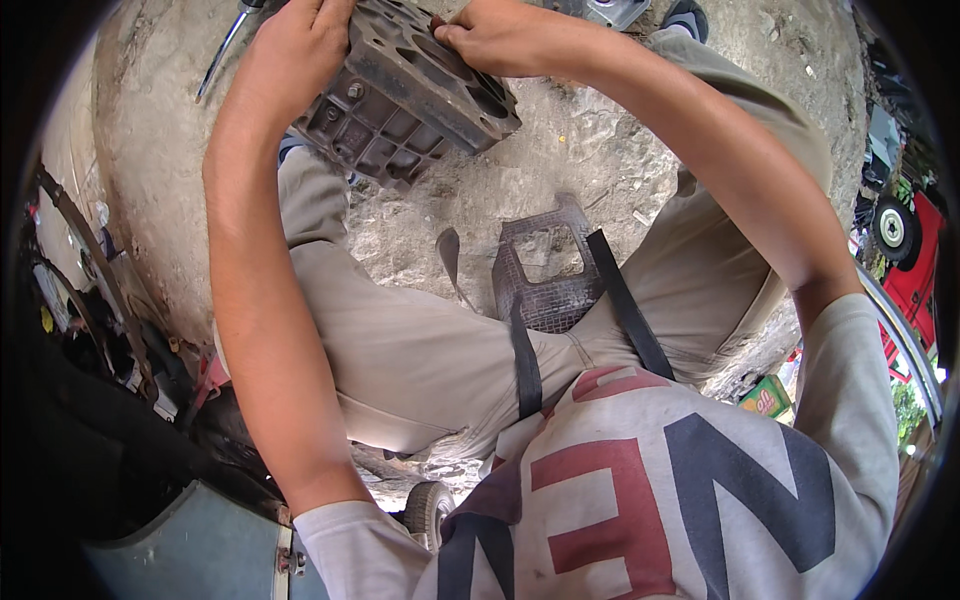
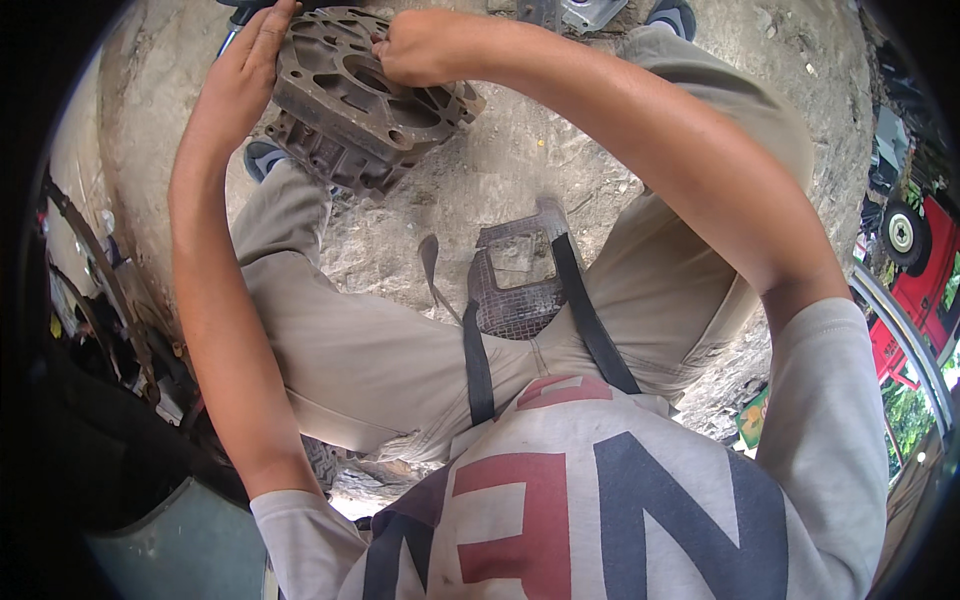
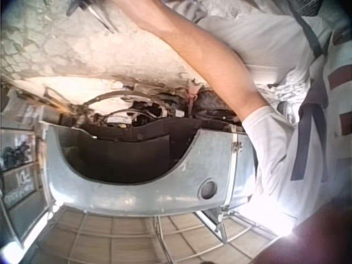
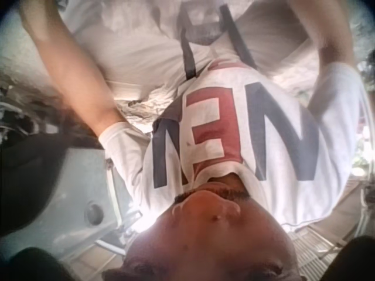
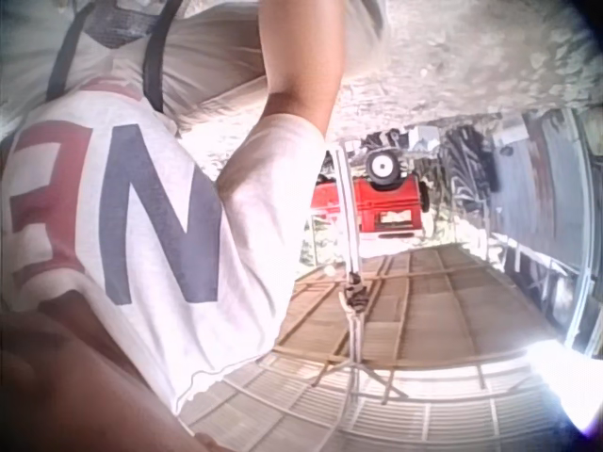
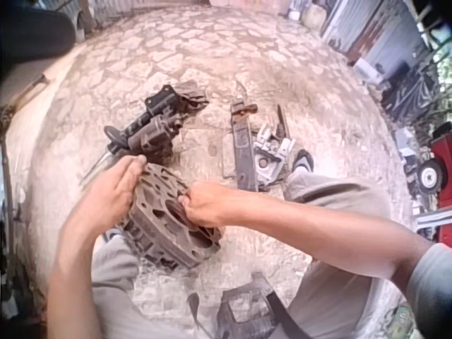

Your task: The person sits on the ground and scrubs a metal engine block with a wire brush, then wipes it with a cloth. The person also handles a gasket and other small engine components, cleaning them by hand.

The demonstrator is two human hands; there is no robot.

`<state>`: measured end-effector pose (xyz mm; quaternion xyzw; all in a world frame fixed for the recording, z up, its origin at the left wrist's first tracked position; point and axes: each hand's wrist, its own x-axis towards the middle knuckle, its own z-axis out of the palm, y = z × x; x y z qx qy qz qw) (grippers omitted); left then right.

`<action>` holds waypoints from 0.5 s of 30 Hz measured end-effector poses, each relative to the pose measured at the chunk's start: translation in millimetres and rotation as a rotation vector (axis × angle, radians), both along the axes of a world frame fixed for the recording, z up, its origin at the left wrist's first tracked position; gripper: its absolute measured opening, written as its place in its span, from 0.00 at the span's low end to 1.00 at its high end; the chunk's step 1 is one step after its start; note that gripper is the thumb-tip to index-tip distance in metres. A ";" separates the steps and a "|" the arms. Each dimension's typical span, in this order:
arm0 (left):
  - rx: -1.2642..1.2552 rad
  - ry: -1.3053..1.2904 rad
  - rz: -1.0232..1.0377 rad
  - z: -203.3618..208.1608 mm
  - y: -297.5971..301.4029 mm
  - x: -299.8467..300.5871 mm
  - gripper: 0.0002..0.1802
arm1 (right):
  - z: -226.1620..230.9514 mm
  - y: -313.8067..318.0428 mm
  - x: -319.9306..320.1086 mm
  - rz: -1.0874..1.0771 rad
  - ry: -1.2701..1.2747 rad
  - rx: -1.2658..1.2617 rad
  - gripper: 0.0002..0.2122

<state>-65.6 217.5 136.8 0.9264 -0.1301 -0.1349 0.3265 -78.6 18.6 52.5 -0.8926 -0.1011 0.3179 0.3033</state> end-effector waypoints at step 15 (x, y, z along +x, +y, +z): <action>-0.004 0.146 0.094 12.2 -8.8 -2.3 0.22 | 39.9 -13.6 8.9 0.057 -0.054 0.035 0.22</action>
